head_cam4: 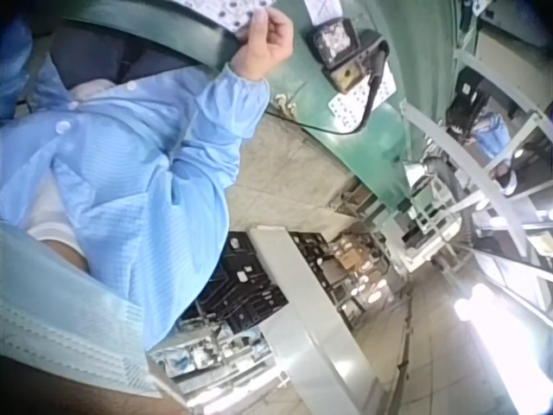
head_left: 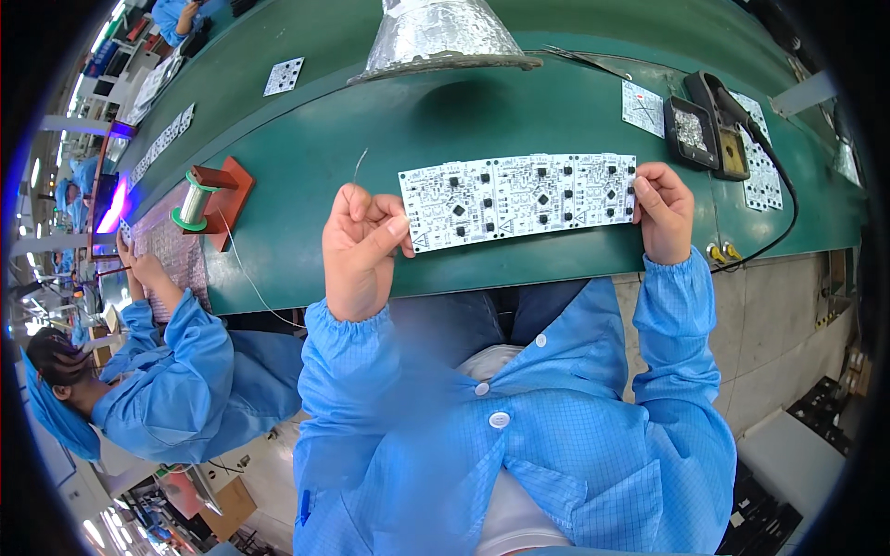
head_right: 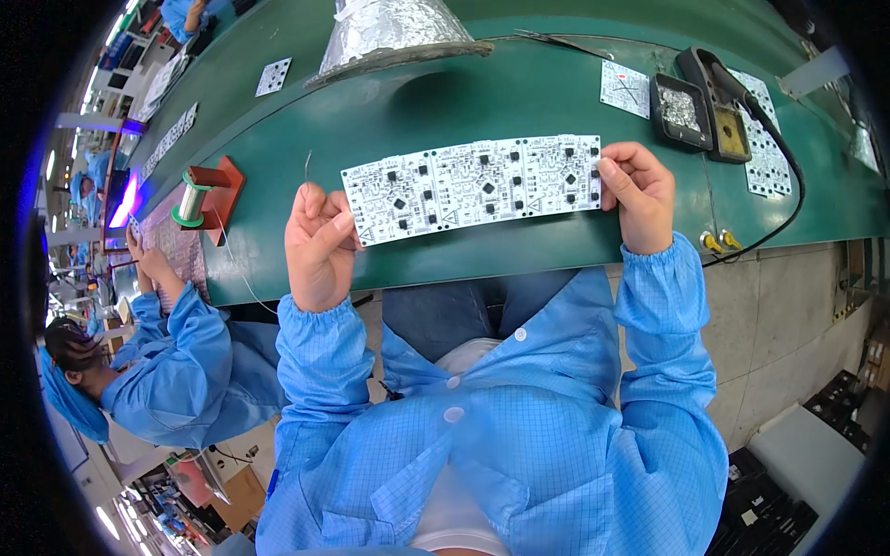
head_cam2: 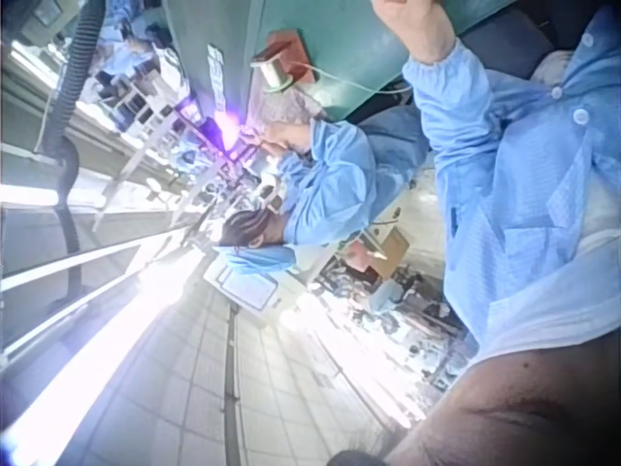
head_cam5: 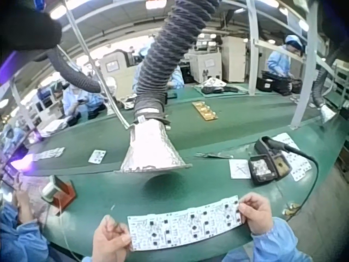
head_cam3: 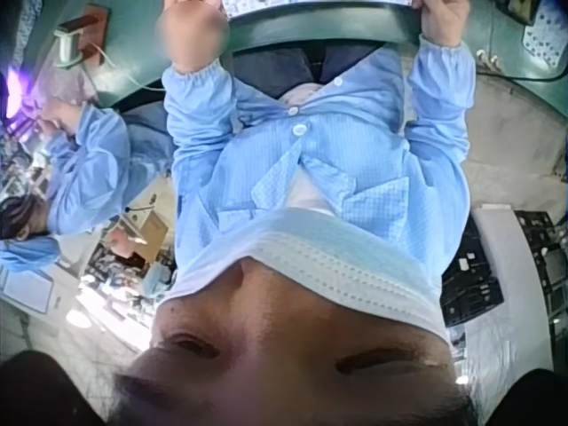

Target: Soldering electronic components onto printed circuit boards at an assembly station.

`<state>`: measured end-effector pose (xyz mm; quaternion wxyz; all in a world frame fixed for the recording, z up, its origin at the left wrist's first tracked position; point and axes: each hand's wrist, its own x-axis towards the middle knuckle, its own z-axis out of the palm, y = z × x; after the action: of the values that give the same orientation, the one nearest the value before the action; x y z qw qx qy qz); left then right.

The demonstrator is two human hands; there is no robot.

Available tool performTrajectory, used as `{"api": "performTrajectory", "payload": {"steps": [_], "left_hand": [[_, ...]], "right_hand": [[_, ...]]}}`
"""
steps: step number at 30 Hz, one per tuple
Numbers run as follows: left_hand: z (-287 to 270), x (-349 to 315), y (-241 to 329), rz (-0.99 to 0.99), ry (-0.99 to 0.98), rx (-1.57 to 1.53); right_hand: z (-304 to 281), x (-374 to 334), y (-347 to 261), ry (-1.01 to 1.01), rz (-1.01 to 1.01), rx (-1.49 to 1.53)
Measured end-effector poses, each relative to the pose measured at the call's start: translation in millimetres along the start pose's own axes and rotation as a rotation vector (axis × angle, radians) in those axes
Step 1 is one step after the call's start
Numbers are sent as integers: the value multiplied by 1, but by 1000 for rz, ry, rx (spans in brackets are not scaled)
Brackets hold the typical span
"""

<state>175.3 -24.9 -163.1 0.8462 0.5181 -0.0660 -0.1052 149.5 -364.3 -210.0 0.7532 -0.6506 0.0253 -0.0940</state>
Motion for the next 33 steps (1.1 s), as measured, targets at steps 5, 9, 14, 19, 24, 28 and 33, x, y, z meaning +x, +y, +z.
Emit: {"api": "performTrajectory", "payload": {"steps": [5,9,14,19,24,28,33], "left_hand": [[4,-3,1,-4,24,-2],[4,-7,3,-7,36,5],[6,-16,5,-10,78,51],[22,-16,-3,47,52,142],[24,-2,-15,131,93,289],[10,2,-28,122,165,370],[7,3,-38,134,218,409]], "right_hand": [[-7,-2,4,-110,18,193],[-6,1,5,-134,28,224],[5,-6,-10,-206,100,405],[-26,-36,-51,-57,0,343],[-124,-58,-113,166,-193,248],[-213,-73,-144,467,-401,435],[-309,-51,-116,826,-361,302]]}}
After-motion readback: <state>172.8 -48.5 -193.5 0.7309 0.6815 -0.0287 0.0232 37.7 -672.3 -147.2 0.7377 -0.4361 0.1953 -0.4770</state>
